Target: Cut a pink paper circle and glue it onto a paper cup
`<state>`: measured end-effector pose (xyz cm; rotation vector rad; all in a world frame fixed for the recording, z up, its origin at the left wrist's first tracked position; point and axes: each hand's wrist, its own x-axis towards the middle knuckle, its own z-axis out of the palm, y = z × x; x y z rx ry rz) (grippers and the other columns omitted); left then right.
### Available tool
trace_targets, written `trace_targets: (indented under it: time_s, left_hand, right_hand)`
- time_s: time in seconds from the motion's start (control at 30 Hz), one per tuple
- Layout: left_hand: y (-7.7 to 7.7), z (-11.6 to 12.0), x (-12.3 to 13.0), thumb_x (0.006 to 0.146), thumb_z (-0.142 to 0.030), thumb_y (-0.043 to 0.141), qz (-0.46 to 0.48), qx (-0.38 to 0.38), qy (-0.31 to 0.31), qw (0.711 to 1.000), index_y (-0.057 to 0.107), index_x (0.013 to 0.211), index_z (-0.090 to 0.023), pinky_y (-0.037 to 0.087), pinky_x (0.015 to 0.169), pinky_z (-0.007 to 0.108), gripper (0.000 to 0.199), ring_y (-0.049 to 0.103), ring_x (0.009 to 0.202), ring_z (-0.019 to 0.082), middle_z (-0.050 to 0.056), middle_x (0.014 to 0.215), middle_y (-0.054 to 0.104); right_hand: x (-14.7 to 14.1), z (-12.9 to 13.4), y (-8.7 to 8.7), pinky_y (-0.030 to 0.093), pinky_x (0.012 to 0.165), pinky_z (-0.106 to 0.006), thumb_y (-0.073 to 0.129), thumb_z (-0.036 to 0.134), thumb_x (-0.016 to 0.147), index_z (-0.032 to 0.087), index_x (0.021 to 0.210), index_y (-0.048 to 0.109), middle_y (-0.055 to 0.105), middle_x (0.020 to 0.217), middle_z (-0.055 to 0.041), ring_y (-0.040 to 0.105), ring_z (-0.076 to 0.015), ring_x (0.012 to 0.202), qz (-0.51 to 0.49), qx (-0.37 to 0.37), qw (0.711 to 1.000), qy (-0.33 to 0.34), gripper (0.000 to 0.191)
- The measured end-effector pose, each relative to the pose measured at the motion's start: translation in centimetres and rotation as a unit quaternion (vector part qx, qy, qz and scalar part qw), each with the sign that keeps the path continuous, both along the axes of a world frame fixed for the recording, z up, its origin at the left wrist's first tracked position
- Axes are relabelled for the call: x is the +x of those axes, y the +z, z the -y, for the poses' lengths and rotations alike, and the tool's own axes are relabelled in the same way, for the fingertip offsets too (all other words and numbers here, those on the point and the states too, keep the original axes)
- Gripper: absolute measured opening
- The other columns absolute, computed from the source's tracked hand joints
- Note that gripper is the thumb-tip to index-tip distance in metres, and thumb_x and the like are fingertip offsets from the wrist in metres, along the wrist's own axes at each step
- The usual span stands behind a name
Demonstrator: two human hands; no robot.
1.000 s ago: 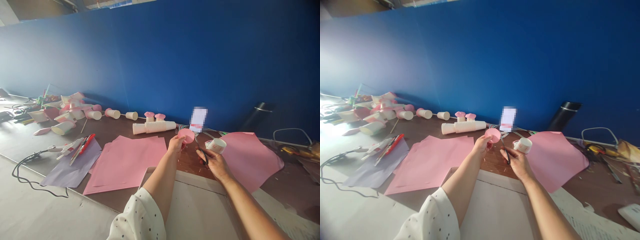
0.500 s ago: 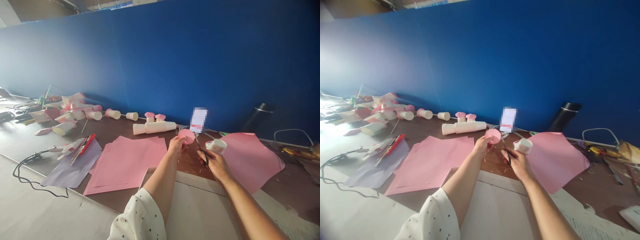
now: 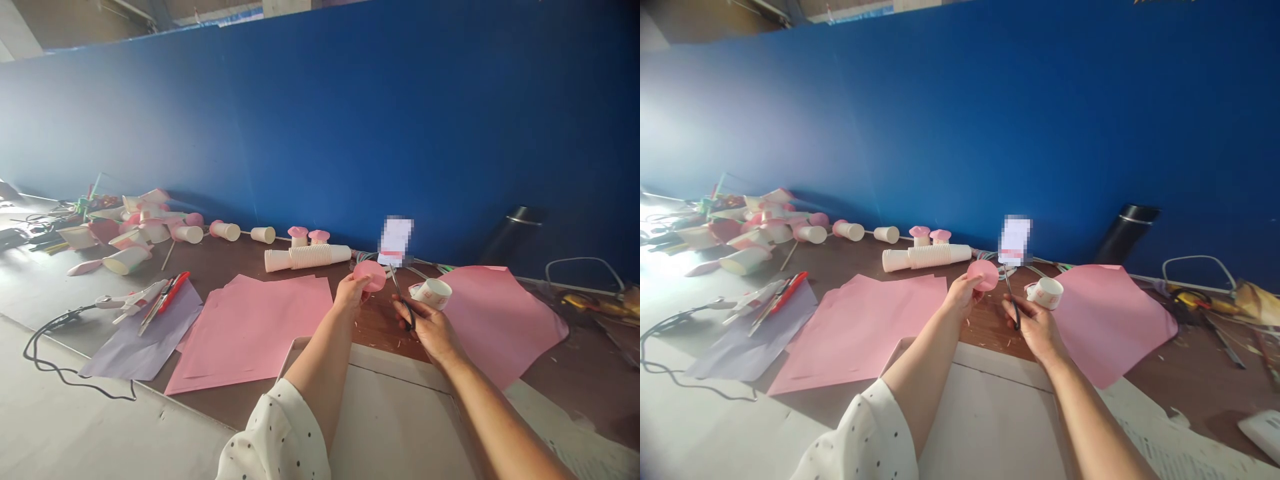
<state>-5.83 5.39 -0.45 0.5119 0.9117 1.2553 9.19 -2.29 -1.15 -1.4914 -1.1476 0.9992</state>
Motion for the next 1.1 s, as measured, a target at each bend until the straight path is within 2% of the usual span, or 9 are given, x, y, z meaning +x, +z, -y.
trace_targets:
  time_s: [0.17,0.27,0.47,0.63,0.83,1.1]
  left_hand:
    - [-0.2,-0.1,0.1,0.061,-0.016,0.078,-0.005,0.013,-0.012,1.0,0.066,0.091,-0.012,0.046,0.059,0.024,0.033,0.058,0.067,0.013,0.006,0.081,0.065]
    - [-0.4,0.0,0.0,0.058,-0.017,0.079,0.003,0.025,-0.027,0.999,0.066,0.088,-0.013,0.046,0.06,0.022,0.033,0.058,0.066,0.012,0.005,0.079,0.065]
    - [-0.4,0.0,-0.1,0.058,-0.018,0.08,0.013,0.028,-0.031,0.999,0.064,0.077,-0.014,0.044,0.06,0.02,0.025,0.054,0.06,0.008,0.001,0.069,0.06]
    - [-0.5,0.0,-0.1,0.057,-0.023,0.082,0.011,0.018,-0.023,1.0,0.065,0.078,-0.014,0.045,0.062,0.021,0.028,0.054,0.062,0.008,0.002,0.072,0.061]
    - [-0.9,-0.4,0.0,0.059,-0.026,0.082,0.018,0.015,-0.02,1.0,0.065,0.079,-0.014,0.044,0.06,0.019,0.029,0.054,0.062,0.007,0.002,0.072,0.061]
    - [-0.6,-0.3,0.0,0.059,-0.026,0.083,0.018,0.014,-0.022,1.0,0.064,0.078,-0.014,0.043,0.06,0.019,0.029,0.053,0.061,0.007,0.002,0.071,0.06]
  right_hand:
    - [0.3,-0.1,-0.4,0.034,0.046,-0.021,0.074,0.052,0.068,0.023,0.11,0.072,0.064,0.071,0.0007,0.057,-0.0123,0.06,0.0,0.017,1.0,0.019,0.051]
    - [0.4,-0.1,-0.5,0.035,0.047,-0.022,0.074,0.051,0.069,0.024,0.109,0.072,0.063,0.071,0.0017,0.057,-0.0121,0.06,-0.01,0.02,0.999,0.027,0.049]
    - [-0.1,0.4,0.5,0.035,0.047,-0.022,0.074,0.053,0.066,0.022,0.107,0.073,0.063,0.07,0.0004,0.058,-0.0134,0.062,-0.027,-0.003,0.999,0.03,0.051]
    - [-0.6,0.9,1.4,0.036,0.051,-0.022,0.074,0.053,0.068,0.021,0.104,0.073,0.062,0.07,0.0004,0.056,-0.0121,0.063,-0.027,-0.006,0.999,0.024,0.049]
    - [-0.7,0.9,1.4,0.032,0.049,-0.023,0.073,0.055,0.067,0.019,0.103,0.073,0.061,0.068,-0.0002,0.055,-0.0129,0.06,-0.014,-0.001,1.0,0.02,0.05]
    - [-0.7,1.1,1.7,0.036,0.05,-0.024,0.072,0.056,0.068,0.02,0.099,0.074,0.063,0.068,-0.0007,0.056,-0.0136,0.059,-0.006,0.003,1.0,0.027,0.048]
